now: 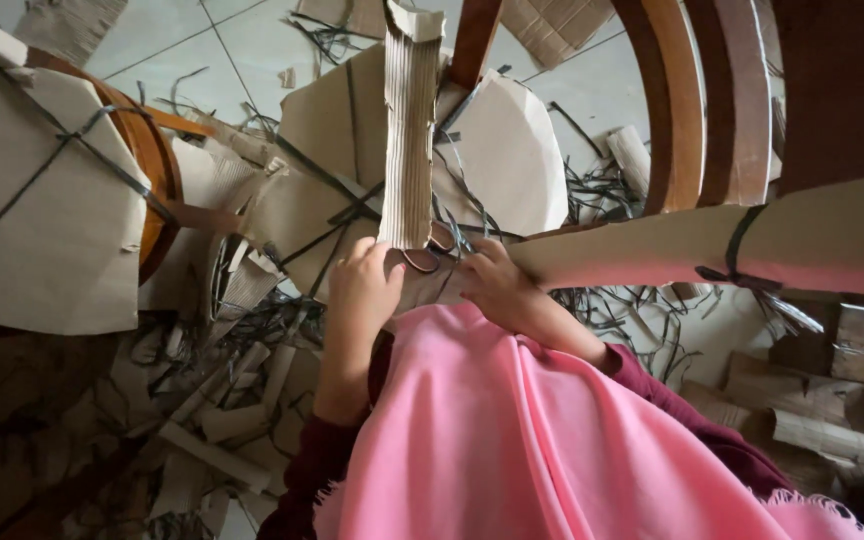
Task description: Wrapping wooden chair legs with cardboard and securing them with string for protection
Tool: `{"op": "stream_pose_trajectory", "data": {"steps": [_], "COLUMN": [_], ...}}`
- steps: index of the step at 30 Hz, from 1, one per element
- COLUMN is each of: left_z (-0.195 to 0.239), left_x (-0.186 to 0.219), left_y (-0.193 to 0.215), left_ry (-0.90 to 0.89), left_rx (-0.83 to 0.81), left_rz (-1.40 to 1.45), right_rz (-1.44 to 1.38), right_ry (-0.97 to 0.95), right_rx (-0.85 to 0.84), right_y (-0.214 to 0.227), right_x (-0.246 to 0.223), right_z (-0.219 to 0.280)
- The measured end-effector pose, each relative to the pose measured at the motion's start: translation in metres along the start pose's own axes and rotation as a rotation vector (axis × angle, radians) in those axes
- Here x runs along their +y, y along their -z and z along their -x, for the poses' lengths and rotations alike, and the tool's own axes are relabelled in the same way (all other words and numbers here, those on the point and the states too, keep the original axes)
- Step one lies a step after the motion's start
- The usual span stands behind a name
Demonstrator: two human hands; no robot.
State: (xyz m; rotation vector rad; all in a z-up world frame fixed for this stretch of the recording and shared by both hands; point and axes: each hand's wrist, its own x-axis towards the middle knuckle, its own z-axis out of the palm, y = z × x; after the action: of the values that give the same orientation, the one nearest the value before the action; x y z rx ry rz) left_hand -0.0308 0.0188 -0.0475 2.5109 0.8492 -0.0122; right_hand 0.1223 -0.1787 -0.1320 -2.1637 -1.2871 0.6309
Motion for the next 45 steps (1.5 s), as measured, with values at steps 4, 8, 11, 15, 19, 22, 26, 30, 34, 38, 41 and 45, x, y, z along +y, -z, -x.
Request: {"op": "stream_pose_trajectory", "data": {"steps": [4,8,11,15,19,22,26,30,34,38,41,45], "left_z": [0.005,0.016,0.025,0.023,0.012,-0.001,0.0,-0.015,-0.003,-0.006,0.004,0.018], "left_x": [0.011,0.016,0.033,0.046,0.043,0.05,0.094,0.104,0.13,0.133,0.146,0.162], "left_y": [0.014,0.0,0.011,0.019,-0.001,-0.018,0.007,0.012,0.035,0.023,0.047,0.062], "left_ry": [0.092,0.052,0.071,0.014,-0.025,-0.026,0.005,-0.098,-0.162,-0.24,-0.252,-0.24], "left_rx": [-0.161,-0.084,-0.019,-0.027,-0.107,-0.14,-0.095,-0.059,0.01,0.075,-0.023,-0.255], "left_rz": [0.017,0.0,0.01,0.058,0.242,0.525,0.934,1.072,1.143,1.171,1.149,0.817], "right_rz": [-0.013,0.051,0.163,0.155,-0.167,-0.301,-0.418,-0.637,-0.882,-0.7,-0.469,-0.403], "right_ry": [-0.043,-0.187,-0.169,-0.182,-0.06,0.095,0.111,-0.021,-0.107,-0.06,0.071,0.212], "right_rx": [0.174,0.312,0.373,0.341,0.481,0.581,0.456,0.41,0.243,0.009,-0.075,0.154], "right_y": [-0.015,-0.017,-0.06,-0.051,-0.015,0.022,0.08,0.069,0.1,0.132,0.146,0.173], "right_x": [0.009,0.007,0.049,0.033,0.002,-0.024,-0.078,-0.068,-0.08,-0.074,-0.064,-0.078], "right_z": [-0.017,-0.029,-0.041,-0.047,-0.037,-0.018,0.015,0.039,0.06,0.084,0.095,0.111]}}
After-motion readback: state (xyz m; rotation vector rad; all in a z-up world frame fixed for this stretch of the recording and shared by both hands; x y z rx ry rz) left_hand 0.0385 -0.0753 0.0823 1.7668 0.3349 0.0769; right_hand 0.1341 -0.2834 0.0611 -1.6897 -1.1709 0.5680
